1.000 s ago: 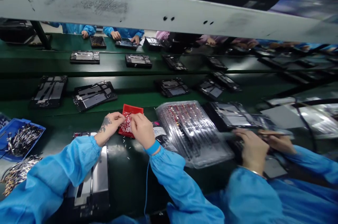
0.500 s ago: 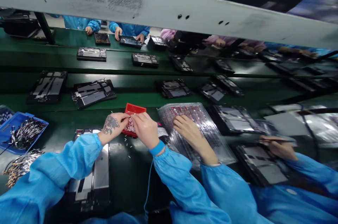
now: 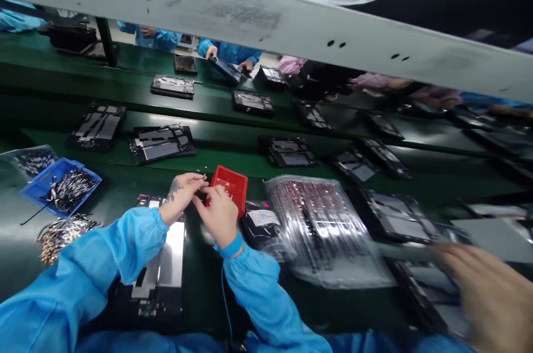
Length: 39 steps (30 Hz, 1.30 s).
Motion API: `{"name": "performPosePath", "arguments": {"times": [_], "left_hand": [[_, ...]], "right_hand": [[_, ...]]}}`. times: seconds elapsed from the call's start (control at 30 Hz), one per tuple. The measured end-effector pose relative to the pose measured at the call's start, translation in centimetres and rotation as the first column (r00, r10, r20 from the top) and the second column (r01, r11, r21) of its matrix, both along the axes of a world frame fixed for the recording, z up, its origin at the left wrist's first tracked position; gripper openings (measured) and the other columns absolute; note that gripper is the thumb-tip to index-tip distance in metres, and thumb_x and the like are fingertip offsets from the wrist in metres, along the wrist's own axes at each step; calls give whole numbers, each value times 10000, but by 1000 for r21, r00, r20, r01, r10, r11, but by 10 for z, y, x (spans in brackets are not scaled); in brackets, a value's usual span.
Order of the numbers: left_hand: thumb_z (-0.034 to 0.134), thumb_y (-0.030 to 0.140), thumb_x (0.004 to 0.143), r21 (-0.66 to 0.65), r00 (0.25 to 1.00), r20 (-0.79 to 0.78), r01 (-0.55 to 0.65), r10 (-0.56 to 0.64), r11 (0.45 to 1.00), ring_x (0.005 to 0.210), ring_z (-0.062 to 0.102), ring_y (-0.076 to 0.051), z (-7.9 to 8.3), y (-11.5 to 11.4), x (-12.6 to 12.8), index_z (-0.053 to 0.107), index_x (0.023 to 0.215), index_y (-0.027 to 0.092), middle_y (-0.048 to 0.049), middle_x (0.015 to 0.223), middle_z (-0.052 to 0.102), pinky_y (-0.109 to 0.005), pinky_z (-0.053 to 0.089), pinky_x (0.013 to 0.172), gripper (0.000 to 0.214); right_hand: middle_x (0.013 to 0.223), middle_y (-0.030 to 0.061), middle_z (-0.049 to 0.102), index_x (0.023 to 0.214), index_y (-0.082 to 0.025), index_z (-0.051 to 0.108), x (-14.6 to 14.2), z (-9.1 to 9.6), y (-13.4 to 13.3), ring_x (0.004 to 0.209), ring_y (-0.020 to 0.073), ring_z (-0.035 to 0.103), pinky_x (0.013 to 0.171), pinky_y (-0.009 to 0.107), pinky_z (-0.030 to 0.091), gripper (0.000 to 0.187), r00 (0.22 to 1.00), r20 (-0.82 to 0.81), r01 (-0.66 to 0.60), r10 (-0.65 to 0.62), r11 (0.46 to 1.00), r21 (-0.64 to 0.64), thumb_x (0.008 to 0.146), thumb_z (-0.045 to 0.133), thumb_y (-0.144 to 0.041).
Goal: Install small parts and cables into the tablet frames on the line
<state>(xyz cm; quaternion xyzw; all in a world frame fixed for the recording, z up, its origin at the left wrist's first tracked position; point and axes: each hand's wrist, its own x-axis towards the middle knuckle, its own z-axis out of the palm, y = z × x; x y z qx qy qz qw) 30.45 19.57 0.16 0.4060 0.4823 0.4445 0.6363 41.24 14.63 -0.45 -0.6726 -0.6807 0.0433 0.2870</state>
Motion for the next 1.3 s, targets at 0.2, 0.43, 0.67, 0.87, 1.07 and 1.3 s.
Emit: {"name": "performPosePath", "arguments": {"times": [0.2, 0.43, 0.67, 0.87, 1.07, 1.3], "left_hand": [[760, 303, 683, -31, 993, 102, 68, -65, 997, 990, 673, -217, 16, -22, -49, 659, 1087, 135, -131, 1077, 721, -320, 516, 877, 449], [704, 477, 696, -102, 993, -91, 65, -74, 993, 501, 576, -116, 3, -60, -113, 590, 653, 148, -2, 575, 615, -242, 495, 514, 351], [600, 360, 799, -42, 869, -464, 173, -173, 984, 580, 572, -131, -16, -113, -162, 658, 701, 182, 11, 600, 612, -228, 459, 550, 212], [493, 382, 831, -145, 888, -460, -105, 27, 984, 560, 573, -123, -66, -119, -183, 580, 1127, 180, -6, 809, 599, -244, 510, 492, 369], [482, 331, 824, -219, 914, -400, -26, -65, 975, 497, 509, -97, -82, -120, -182, 532, 1148, 202, 44, 737, 513, -205, 419, 420, 352], [556, 276, 804, -159, 909, -406, 27, -91, 987, 674, 547, -112, -81, -125, -187, 526, 1193, 202, 37, 780, 510, -233, 460, 646, 397]], "right_hand": [[636, 3, 506, 728, -164, 663, -28, 0, 10, 569, 113, 421, 504, 234, 307, 299, 672, -741, -228, -17, 946, -229, 809, 567, -436], [621, -19, 454, 754, -154, 720, -66, 3, -9, 546, 82, 382, 439, 203, 227, 292, 320, -911, -465, -261, 794, -391, 680, 734, -436], [702, 3, 565, 620, -178, 577, -85, 0, -40, 647, 116, 504, 582, 231, 374, 251, 724, -624, -558, 294, 782, -277, 822, 620, -321], [511, -51, 463, 564, -177, 483, -100, -40, -34, 507, 89, 415, 512, 206, 309, 331, 810, -573, -494, 127, 674, -550, 848, 556, -328], [518, -41, 505, 548, -181, 485, -117, -48, -43, 510, 93, 446, 529, 212, 301, 327, 872, -452, -453, 186, 657, -603, 852, 561, -274], [550, -39, 499, 596, -199, 503, -123, -44, -50, 529, 110, 456, 531, 232, 275, 270, 932, -236, -362, 275, 739, -568, 854, 574, -228]]}}
